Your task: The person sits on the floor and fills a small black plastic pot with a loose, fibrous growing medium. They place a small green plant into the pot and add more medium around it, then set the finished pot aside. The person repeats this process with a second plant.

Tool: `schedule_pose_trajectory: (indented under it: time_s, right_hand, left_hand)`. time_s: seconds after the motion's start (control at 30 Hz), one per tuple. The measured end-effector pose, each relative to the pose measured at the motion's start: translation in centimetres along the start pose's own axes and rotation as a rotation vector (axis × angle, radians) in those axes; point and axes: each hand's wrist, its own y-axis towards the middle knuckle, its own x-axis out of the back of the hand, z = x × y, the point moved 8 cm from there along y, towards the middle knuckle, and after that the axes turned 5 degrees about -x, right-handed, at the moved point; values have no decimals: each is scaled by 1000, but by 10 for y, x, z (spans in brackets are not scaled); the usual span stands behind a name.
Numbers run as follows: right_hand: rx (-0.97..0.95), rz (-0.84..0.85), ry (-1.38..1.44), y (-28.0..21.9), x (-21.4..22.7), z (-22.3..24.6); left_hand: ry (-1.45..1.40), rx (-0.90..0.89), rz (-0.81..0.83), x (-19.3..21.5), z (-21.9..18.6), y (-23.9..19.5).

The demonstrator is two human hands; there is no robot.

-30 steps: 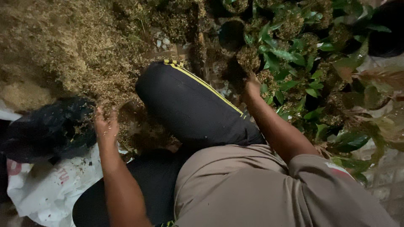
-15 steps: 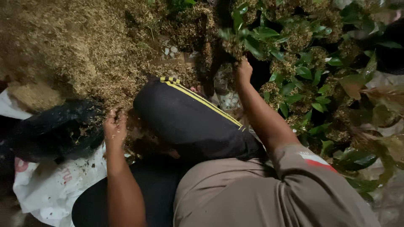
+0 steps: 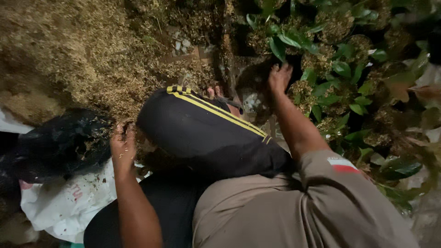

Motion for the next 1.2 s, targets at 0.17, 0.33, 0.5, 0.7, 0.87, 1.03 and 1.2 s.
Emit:
schedule_pose_trajectory:
  time_s: [0.17,0.33,0.5,0.7,0.87,1.03,1.2]
  right_hand:
    - [-161,147,-45,-26,-45,3]
    - [-140,648,85,-90,-122,55]
    - [-161,546,52,-79,-70,22]
    - [-395,221,-87,-104,-22,-28]
    - [-648,539,693,-98,-71,29]
    - [-1068,534,960,-69,-59,51]
    - [-995,514,1285,-44,-72,45]
  left_hand:
    - [288,214,80,-1,11,0]
    - [463,121,218,-4,39,8]
    - [230,-64,156,-3,42,11]
    - [283,-101,132,-3,16,3]
    - [227,-125,165,-9,-6,1]
    - [291,-35,144,0,-11,-2]
    - [317,-41,168,-6,-19,3]
